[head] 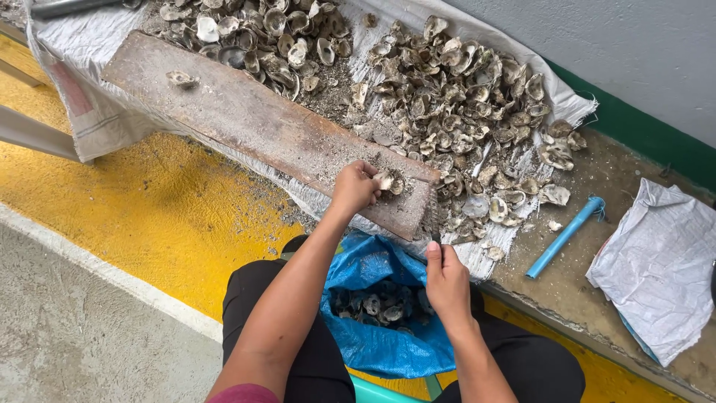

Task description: Opening oyster shells using a hand prying tool to clean or prepare them.

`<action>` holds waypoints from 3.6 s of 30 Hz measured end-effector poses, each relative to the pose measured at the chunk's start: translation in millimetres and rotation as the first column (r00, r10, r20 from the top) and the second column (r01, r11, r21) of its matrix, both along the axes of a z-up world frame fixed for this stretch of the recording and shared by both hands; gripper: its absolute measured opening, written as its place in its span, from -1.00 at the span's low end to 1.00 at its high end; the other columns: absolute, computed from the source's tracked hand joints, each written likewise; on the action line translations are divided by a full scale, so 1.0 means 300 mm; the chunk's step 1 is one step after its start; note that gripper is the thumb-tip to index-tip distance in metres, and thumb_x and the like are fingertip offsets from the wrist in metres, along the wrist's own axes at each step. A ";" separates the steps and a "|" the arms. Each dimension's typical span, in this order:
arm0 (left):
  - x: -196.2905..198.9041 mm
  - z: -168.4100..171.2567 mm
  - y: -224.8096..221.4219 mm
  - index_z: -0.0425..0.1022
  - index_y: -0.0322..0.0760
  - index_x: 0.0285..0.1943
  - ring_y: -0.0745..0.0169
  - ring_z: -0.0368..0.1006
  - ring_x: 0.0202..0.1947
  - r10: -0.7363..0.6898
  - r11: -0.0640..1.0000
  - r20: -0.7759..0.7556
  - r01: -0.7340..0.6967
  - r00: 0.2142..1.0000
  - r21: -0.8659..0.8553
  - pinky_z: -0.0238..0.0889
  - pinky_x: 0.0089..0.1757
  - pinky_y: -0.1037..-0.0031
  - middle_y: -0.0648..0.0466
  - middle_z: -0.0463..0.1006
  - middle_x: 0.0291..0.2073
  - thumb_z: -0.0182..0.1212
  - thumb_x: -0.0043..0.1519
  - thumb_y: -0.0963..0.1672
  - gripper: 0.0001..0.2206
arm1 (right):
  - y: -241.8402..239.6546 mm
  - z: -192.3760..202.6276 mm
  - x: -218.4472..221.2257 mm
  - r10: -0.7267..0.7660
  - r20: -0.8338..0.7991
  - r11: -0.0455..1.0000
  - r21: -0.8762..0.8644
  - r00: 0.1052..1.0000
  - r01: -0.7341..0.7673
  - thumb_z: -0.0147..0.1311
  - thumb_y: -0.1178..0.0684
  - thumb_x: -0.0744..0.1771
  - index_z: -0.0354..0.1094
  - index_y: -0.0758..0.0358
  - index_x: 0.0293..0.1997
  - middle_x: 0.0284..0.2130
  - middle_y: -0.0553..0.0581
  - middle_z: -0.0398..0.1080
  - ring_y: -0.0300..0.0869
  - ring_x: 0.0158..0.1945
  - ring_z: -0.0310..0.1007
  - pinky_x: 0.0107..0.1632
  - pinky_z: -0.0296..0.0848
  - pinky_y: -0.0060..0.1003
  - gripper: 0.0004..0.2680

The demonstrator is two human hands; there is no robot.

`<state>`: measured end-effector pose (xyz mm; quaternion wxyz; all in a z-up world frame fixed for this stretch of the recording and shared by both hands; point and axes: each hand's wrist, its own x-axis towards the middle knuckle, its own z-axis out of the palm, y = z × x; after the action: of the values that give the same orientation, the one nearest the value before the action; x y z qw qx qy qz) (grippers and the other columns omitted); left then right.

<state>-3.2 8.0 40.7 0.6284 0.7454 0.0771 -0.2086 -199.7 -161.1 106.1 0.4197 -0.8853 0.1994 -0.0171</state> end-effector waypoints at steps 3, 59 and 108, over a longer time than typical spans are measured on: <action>-0.004 0.011 0.002 0.50 -0.40 -0.10 0.37 0.44 -0.71 -0.001 0.999 0.015 0.001 1.000 0.037 0.25 -0.61 0.48 0.01 0.58 -0.59 0.25 0.17 -0.27 -0.85 | 0.035 0.024 0.017 0.000 -0.052 1.000 -0.031 0.999 -0.001 -0.13 -0.21 0.41 0.37 0.35 -0.22 -0.64 0.28 0.43 0.01 -0.55 0.50 -0.42 0.40 -0.08 -0.65; 0.016 -0.026 -0.008 0.44 -0.46 -0.13 0.40 0.40 -0.73 0.043 0.972 -0.024 -0.047 0.999 -0.231 0.19 -0.65 0.54 -0.02 0.60 -0.56 0.20 0.20 -0.28 -0.89 | -0.015 -0.016 -0.010 -0.045 0.053 0.999 0.033 0.998 0.043 -0.15 -0.19 0.45 0.26 0.27 -0.44 -0.73 0.11 0.26 -0.19 -0.66 0.26 -0.55 0.23 -0.23 -0.64; 0.008 -0.129 -0.027 0.55 -0.42 -0.16 0.37 0.46 -0.66 0.089 0.995 0.129 -0.083 0.988 -0.052 0.28 -0.55 0.48 0.03 0.60 -0.60 0.26 0.11 -0.24 -0.85 | 0.045 -0.195 0.008 0.101 -0.009 0.934 -0.344 0.995 -0.098 -0.13 -0.16 0.45 0.27 0.34 -0.37 -0.65 0.40 0.37 0.34 -0.53 0.36 -0.44 0.28 0.14 -0.66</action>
<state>-0.8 0.0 1.9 0.6576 0.7388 0.0629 -0.1337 -197.5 -147.7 47.4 0.2601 -0.9538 0.1466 -0.0345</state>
